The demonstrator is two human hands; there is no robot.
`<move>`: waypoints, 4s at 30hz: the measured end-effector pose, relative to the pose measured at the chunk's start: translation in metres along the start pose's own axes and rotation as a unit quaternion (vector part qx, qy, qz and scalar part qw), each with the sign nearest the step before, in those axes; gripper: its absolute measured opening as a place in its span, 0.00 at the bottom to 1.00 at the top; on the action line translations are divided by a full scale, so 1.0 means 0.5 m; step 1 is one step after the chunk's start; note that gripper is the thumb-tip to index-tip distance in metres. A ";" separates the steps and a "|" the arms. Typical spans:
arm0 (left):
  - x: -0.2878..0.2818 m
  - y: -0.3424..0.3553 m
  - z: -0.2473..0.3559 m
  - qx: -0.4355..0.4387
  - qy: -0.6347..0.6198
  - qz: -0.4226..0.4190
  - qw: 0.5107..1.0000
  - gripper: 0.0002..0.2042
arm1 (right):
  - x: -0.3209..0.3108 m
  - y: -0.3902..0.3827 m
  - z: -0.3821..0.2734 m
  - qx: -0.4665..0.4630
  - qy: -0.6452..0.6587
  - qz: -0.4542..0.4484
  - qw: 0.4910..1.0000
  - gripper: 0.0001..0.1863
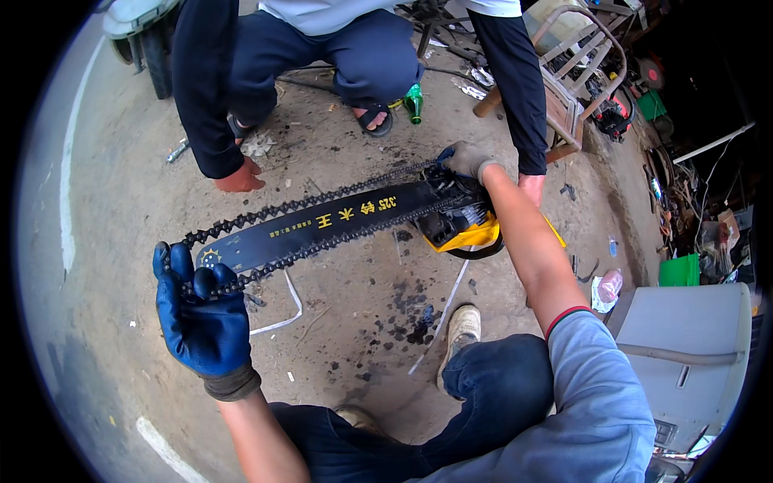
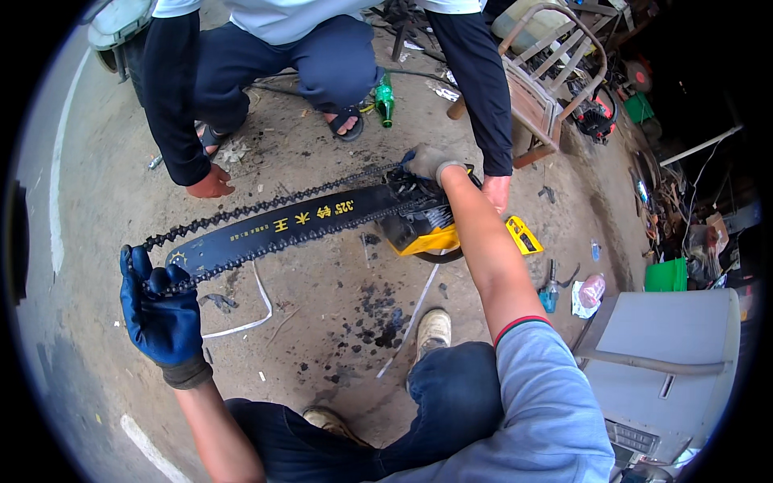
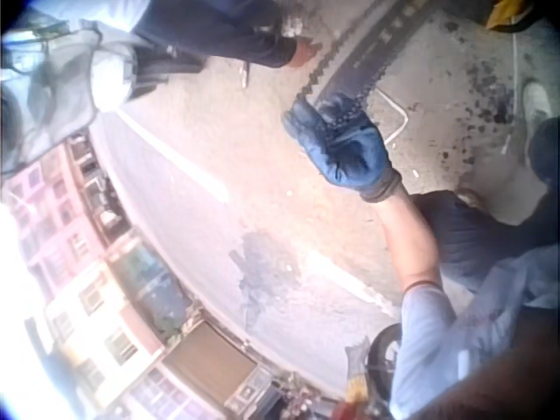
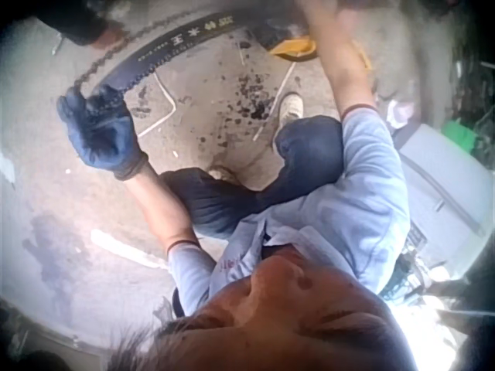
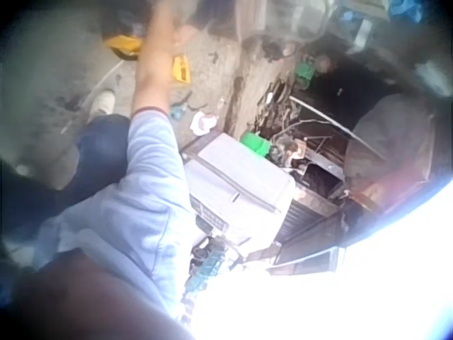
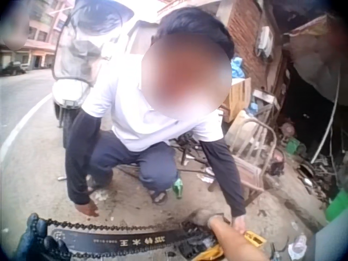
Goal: The person removes the chainsaw cover, detaches the chain, and reassembles the chainsaw by placing the chain back onto the bar and securing the cover with a power drill. Another person assists by holding the chainsaw steady during the process.
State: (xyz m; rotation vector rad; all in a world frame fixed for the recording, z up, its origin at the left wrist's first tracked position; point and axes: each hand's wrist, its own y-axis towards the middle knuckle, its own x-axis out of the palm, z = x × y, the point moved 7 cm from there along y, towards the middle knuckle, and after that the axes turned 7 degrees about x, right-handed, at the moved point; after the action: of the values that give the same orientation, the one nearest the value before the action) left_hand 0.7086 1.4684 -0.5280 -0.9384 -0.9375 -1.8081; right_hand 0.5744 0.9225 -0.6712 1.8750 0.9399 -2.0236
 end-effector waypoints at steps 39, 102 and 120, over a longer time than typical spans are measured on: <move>-0.039 -0.011 0.040 0.008 0.208 0.002 0.978 0.23 | -0.055 -0.152 -0.104 -0.176 -0.009 -0.054 0.983 0.24; -0.286 0.056 0.033 -0.100 0.559 0.258 0.782 0.12 | 0.006 -0.414 -0.785 -0.359 0.172 -0.069 0.915 0.19; -0.265 0.050 0.018 -0.117 0.547 0.285 0.779 0.16 | 0.007 -0.406 -0.790 -0.314 0.155 -0.029 0.936 0.18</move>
State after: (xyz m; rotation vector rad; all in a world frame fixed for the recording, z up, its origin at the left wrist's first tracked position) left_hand 0.7782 1.5135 -0.6344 -0.1207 0.3034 -1.5370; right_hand 0.7785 1.3115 -0.6054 1.8102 1.5144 -1.2326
